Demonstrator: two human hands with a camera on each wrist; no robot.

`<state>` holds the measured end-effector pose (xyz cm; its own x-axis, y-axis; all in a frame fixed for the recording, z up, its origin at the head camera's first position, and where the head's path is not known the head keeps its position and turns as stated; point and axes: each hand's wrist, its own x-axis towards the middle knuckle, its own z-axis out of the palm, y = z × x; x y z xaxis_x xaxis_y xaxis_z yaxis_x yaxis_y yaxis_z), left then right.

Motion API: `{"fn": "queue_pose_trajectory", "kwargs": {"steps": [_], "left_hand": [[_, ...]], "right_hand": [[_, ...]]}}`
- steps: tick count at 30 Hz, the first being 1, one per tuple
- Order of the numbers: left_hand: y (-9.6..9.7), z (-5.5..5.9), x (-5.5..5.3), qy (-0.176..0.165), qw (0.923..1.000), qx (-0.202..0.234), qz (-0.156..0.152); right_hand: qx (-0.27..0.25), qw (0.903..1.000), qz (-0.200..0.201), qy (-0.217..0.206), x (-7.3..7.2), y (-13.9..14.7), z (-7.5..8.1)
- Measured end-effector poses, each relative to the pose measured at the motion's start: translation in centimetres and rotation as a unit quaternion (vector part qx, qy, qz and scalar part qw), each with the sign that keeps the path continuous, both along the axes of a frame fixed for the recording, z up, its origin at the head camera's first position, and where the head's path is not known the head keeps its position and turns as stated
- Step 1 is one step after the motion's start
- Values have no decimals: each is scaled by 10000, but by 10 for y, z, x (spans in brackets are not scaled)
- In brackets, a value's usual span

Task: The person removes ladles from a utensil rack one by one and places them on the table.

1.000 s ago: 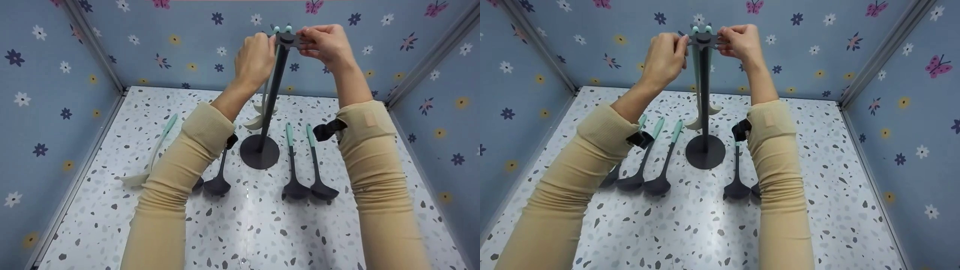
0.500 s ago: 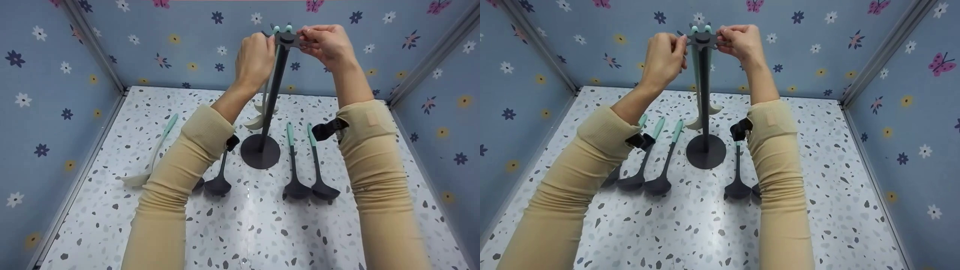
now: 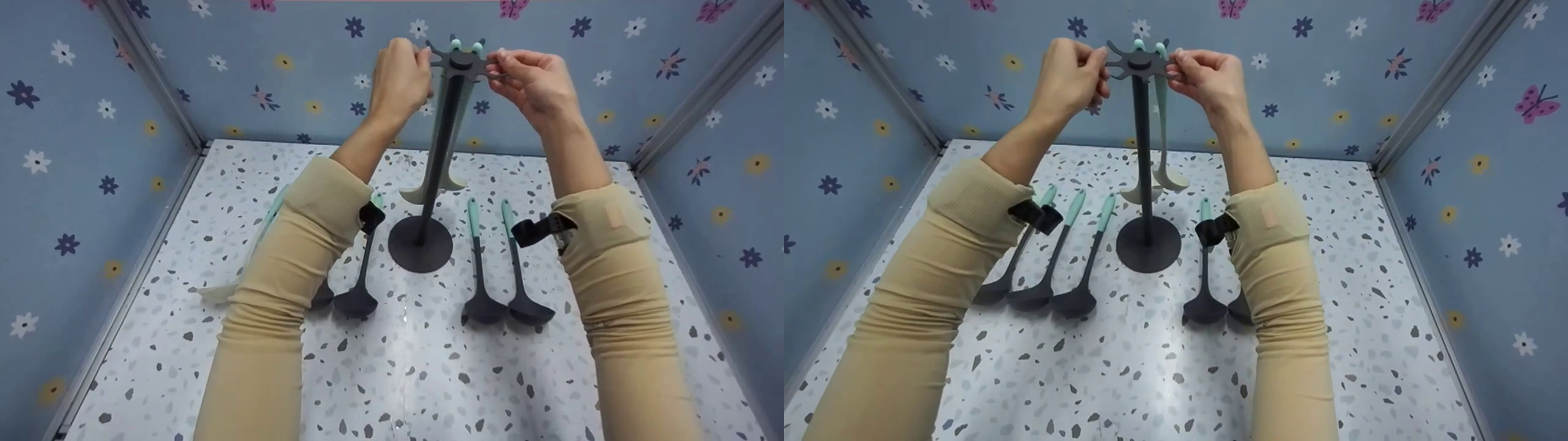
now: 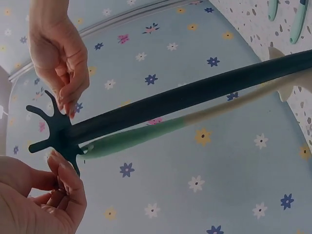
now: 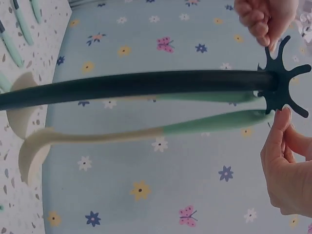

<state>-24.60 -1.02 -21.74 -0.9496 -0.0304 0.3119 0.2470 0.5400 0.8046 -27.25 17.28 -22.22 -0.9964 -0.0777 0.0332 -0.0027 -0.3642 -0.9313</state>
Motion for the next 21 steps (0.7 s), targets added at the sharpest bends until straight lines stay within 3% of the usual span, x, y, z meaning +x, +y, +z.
{"fn": "queue_pose_trajectory", "kwargs": {"steps": [5,9,15,17,21], "left_hand": [[-8,5,-9,-792,9904,1084,-330],[-12,7,-15,-1075,9835,1385,-438],[-12,7,-25,-1501,9670,1956,-649],[-10,4,-34,-1615,9638,2035,-600],[-6,-7,-62,-1651,9679,1860,-369]], "right_hand": [[-521,9983,-40,268,12,-4,-6],[-736,9964,-88,421,22,-8,-11],[-933,9924,-284,745,35,-14,-20],[-950,9910,-383,866,39,-16,-23],[-1014,9872,-615,1070,43,-22,-25]]}}
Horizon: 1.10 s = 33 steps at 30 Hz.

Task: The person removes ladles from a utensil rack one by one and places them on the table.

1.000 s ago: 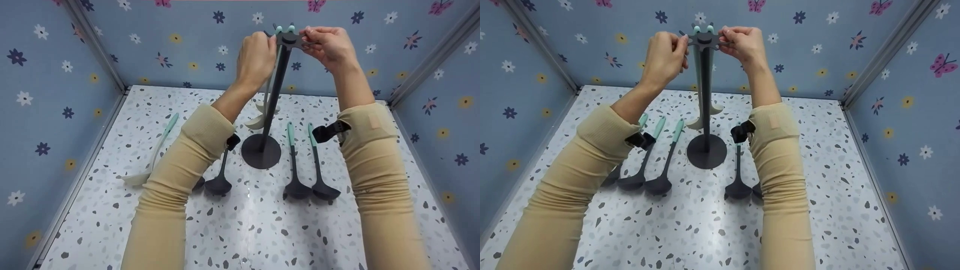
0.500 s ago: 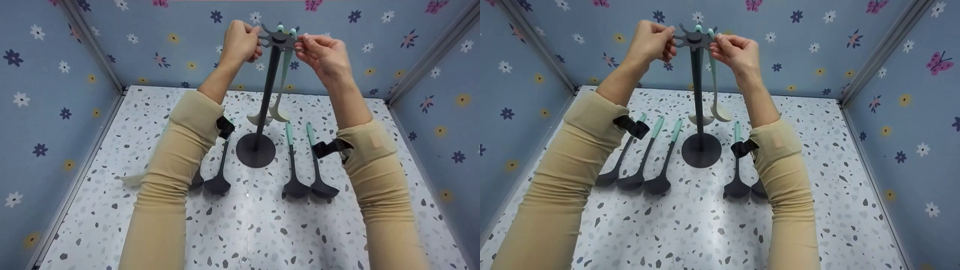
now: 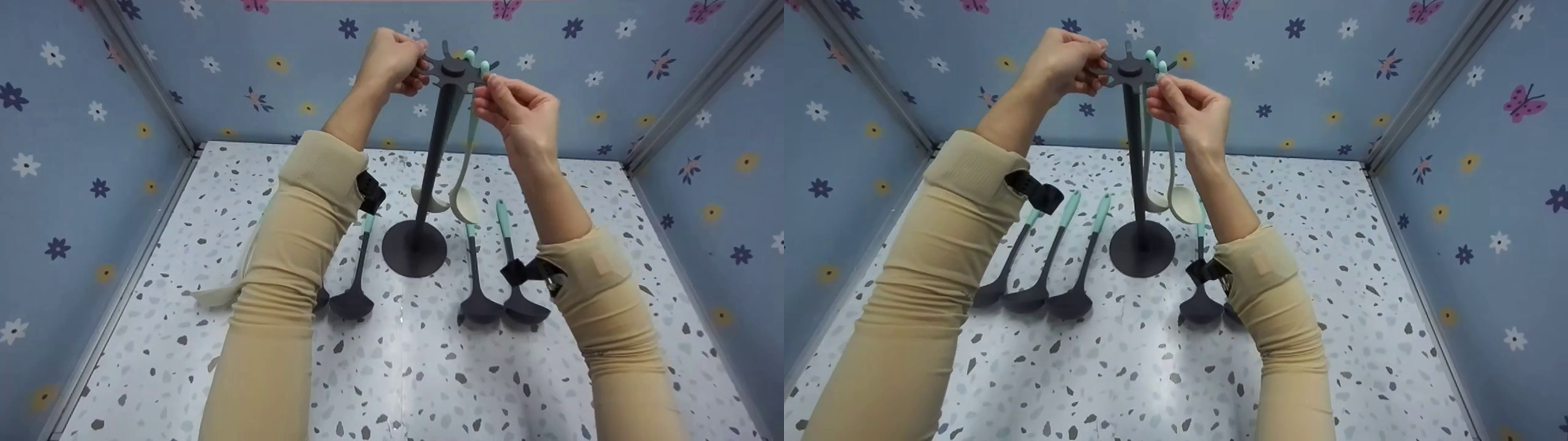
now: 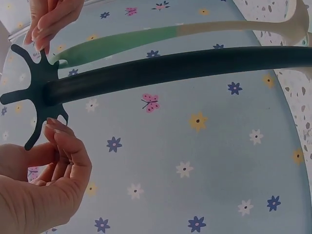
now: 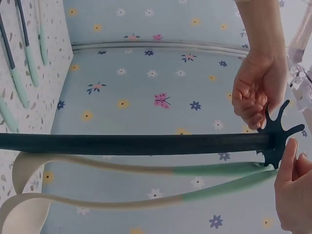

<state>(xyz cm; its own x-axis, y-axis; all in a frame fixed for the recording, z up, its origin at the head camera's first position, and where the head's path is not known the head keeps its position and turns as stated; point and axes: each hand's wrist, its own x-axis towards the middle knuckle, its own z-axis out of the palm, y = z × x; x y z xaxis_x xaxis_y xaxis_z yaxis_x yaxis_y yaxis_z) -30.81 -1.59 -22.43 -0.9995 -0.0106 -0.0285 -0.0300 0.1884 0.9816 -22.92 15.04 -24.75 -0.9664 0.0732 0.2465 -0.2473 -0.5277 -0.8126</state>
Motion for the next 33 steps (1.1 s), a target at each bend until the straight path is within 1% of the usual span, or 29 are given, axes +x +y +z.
{"fn": "queue_pose_trajectory", "kwargs": {"steps": [1,3,5,8,13,15,20,23,25,27,29,31,33], "left_hand": [[1,-3,-7,-35,10000,-29,30],[3,-6,-17,-36,9999,-143,77],[4,-6,-21,-109,9998,-164,74],[4,-4,-22,-275,9996,-49,18],[3,0,-20,-548,9981,266,-8],[3,0,-23,-594,9976,350,-17],[7,-4,-33,-713,9965,438,-25],[10,-6,-37,-738,9964,416,-66],[11,-7,-38,-695,9970,338,-86],[13,-7,-37,-595,9980,196,-107],[13,-6,-33,-425,9990,-37,-117],[12,-3,-24,-257,9992,-236,-169],[10,3,-9,-15,9985,-509,-207]], "right_hand": [[2,10000,-64,70,1,-1,-1],[83,9994,-208,245,2,-4,-2],[195,9981,-333,472,4,-8,-4],[512,9927,-576,930,5,-13,-8],[857,9818,-890,1442,7,-22,-13],[817,9817,-930,1445,7,-24,-13],[819,9778,-1139,1558,6,-26,-16],[864,9741,-1258,1671,6,-26,-18],[922,9717,-1310,1737,6,-26,-18],[963,9706,-1324,1763,5,-25,-18],[1032,9697,-1316,1781,5,-24,-19],[1104,9692,-1296,1778,5,-23,-20],[1220,9676,-1298,1787,5,-21,-22]]}}
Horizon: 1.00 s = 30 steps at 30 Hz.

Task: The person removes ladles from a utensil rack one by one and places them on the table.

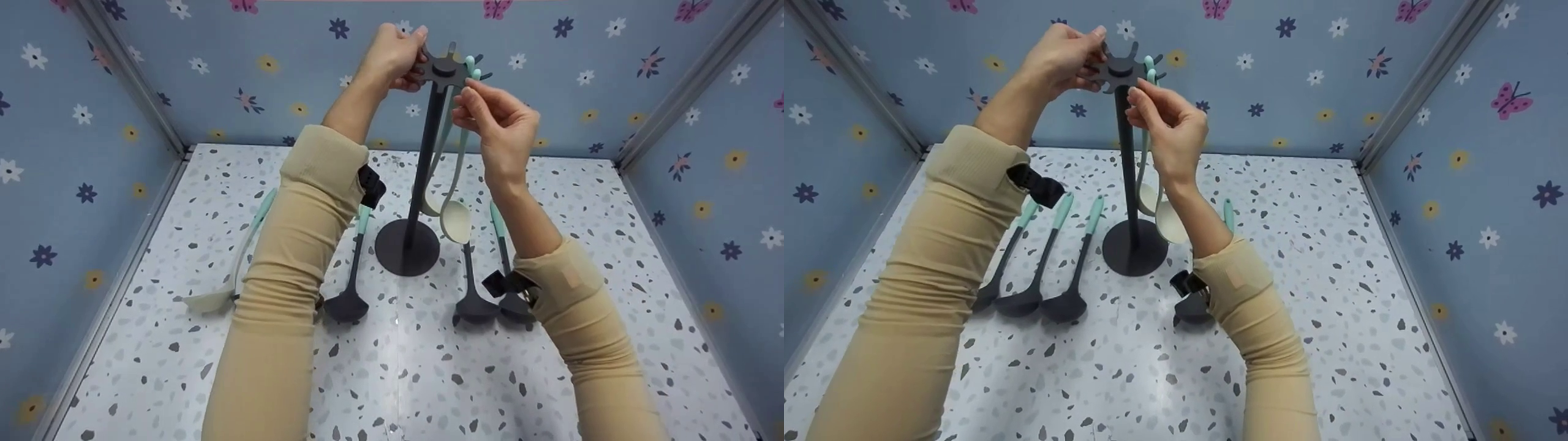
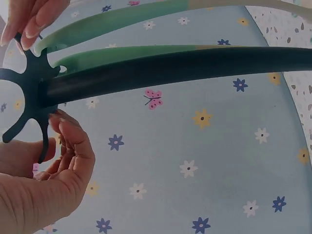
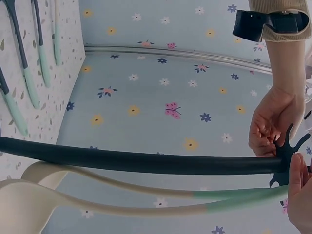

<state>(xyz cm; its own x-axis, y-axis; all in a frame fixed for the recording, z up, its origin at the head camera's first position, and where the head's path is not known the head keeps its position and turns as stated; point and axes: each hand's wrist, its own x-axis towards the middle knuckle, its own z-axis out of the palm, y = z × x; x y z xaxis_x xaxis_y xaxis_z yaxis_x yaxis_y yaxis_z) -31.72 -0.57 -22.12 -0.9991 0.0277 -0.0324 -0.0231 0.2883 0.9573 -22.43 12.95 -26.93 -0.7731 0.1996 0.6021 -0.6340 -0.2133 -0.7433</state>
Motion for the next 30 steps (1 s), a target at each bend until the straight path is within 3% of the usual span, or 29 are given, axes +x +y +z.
{"fn": "queue_pose_trajectory", "kwargs": {"steps": [5,10,14,18,21,24,30], "left_hand": [[-6,15,42,768,9933,-866,-4],[-12,14,60,1706,9728,-1569,4],[-14,7,64,2527,9536,-1634,-94],[-16,-3,64,3363,9266,-1641,-366],[-16,-10,64,3690,9124,-1688,-541],[-15,-14,64,3747,9094,-1702,-602],[-14,-18,61,3691,9116,-1686,-658]], "right_hand": [[366,9991,-180,94,1,6,-7],[449,9986,-233,138,4,12,-12],[598,9974,-382,127,14,15,-11],[878,9941,-612,146,20,20,-18],[1084,9907,-800,168,20,24,-27],[1307,9867,-952,152,19,28,-36],[1710,9801,-986,-189,18,35,-54]]}}
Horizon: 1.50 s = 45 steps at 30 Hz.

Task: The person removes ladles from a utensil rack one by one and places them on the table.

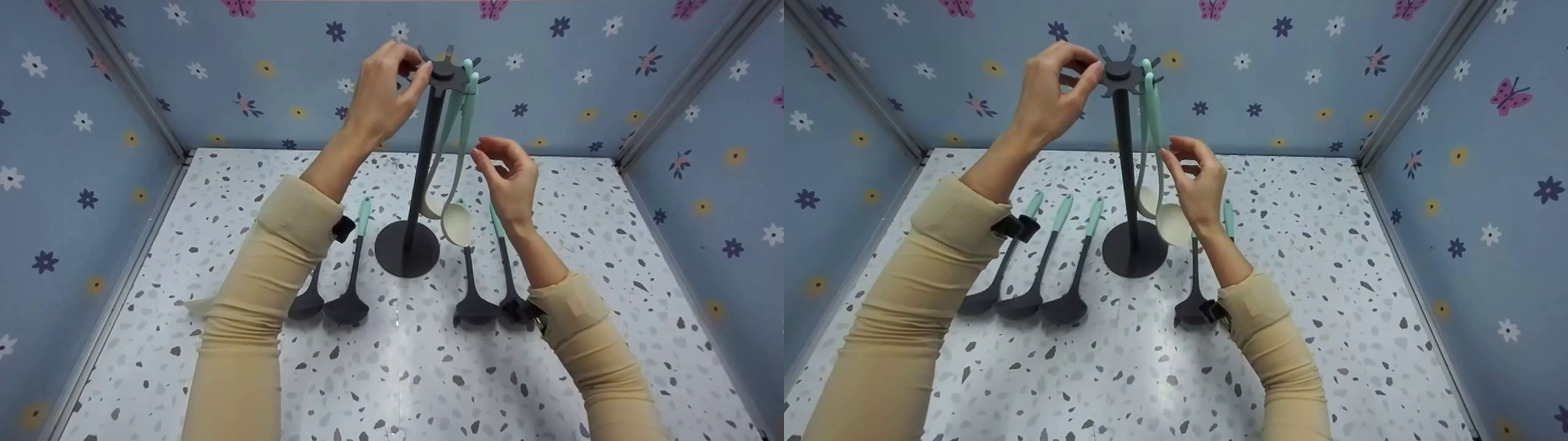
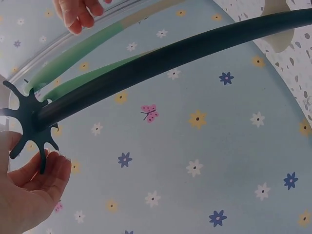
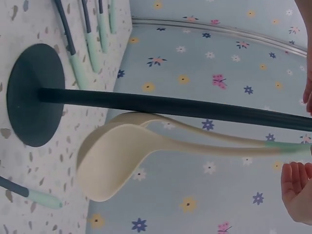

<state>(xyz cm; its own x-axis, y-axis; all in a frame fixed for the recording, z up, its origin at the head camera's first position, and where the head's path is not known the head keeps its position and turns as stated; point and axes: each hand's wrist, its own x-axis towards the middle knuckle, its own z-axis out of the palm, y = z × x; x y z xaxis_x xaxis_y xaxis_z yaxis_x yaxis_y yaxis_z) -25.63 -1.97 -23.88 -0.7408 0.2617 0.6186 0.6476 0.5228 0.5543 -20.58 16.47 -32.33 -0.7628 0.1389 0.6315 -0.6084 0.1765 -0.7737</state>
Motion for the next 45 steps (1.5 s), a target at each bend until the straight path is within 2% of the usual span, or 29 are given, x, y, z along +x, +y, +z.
{"fn": "queue_pose_trajectory", "kwargs": {"steps": [6,13,16,24,30,36,40,45], "left_hand": [[0,-4,-3,84,9999,79,-67],[1,-8,-6,385,9991,137,-114],[2,-10,-6,387,9990,219,-98],[2,-15,-10,653,9976,201,-65],[2,-16,-12,758,9967,264,-68],[3,-17,-11,682,9971,341,-80],[3,-17,-11,687,9970,344,-78],[4,-16,-12,763,9964,352,-95]], "right_hand": [[328,9987,53,-397,-2,3,-15],[635,9958,209,-625,-5,3,-28],[734,9946,251,-691,-6,2,-34],[578,9930,530,-885,-13,1,-49],[730,9909,491,-1016,-16,0,-56],[784,9912,413,-980,-17,-1,-60],[831,9930,282,-788,-16,-1,-63],[615,9964,236,-538,-18,-1,-70]]}}
